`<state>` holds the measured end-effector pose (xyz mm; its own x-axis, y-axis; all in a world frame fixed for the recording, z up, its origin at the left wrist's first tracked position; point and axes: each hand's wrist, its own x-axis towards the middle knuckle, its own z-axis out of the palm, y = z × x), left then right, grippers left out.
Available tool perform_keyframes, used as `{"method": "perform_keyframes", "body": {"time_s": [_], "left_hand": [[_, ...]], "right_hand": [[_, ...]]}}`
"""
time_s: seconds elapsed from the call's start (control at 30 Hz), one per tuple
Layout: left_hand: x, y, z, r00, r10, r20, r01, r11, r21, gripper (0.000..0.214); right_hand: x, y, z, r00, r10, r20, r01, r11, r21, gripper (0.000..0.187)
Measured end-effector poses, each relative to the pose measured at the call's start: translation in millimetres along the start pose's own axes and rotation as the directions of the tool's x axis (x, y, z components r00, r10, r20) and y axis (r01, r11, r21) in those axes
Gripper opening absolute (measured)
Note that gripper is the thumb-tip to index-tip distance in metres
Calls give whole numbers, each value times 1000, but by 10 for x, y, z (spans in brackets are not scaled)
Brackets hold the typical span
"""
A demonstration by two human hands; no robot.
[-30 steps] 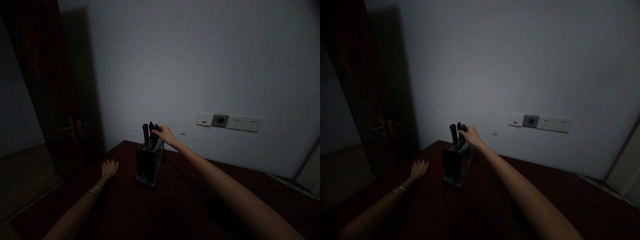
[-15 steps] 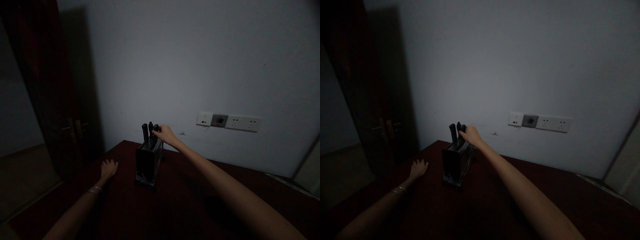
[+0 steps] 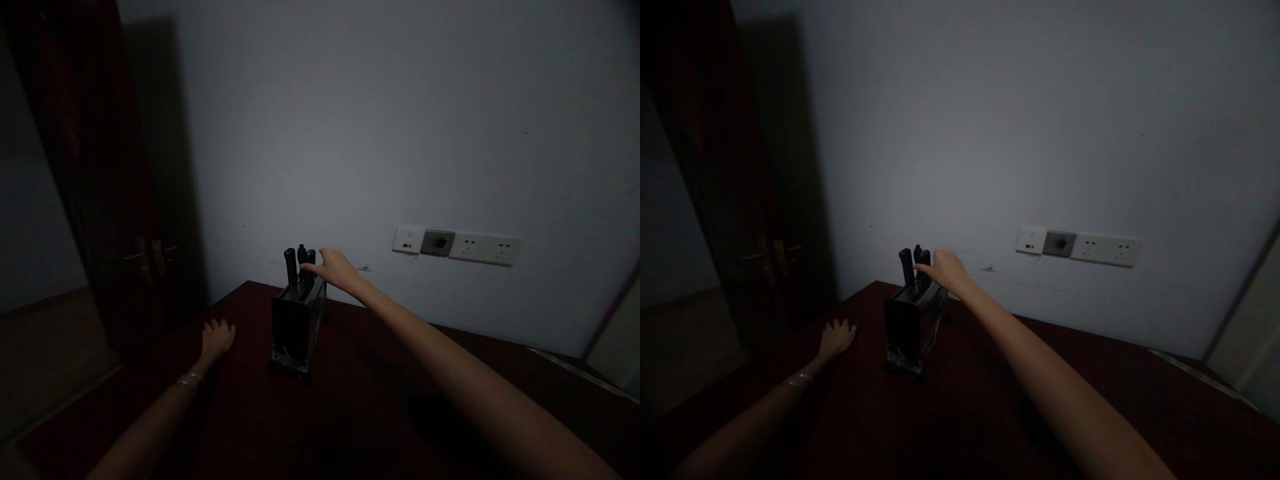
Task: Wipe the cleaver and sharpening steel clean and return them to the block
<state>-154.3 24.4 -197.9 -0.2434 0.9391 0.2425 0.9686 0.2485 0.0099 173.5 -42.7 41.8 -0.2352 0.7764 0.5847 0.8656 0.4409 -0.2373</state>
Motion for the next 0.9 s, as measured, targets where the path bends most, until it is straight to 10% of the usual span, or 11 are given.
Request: {"method": "perform_keyframes", "body": {"time_s": [0.37,0.67,0.9], "left_hand": [[-19,-13,-22,1000,1,13,0,998,-60,55],[18,-51,-124,998,-27,62,42,966,-255,54],[127,-69,-619,982,-86,166,161,842,-515,36]], "right_hand": [[-638,178,-271,996,73,-57,-63,985,161,60],[-2460,408,531,940,254,227,-304,926,223,50],[-3173,658,959,953,50,299,-87,990,112,46]]}}
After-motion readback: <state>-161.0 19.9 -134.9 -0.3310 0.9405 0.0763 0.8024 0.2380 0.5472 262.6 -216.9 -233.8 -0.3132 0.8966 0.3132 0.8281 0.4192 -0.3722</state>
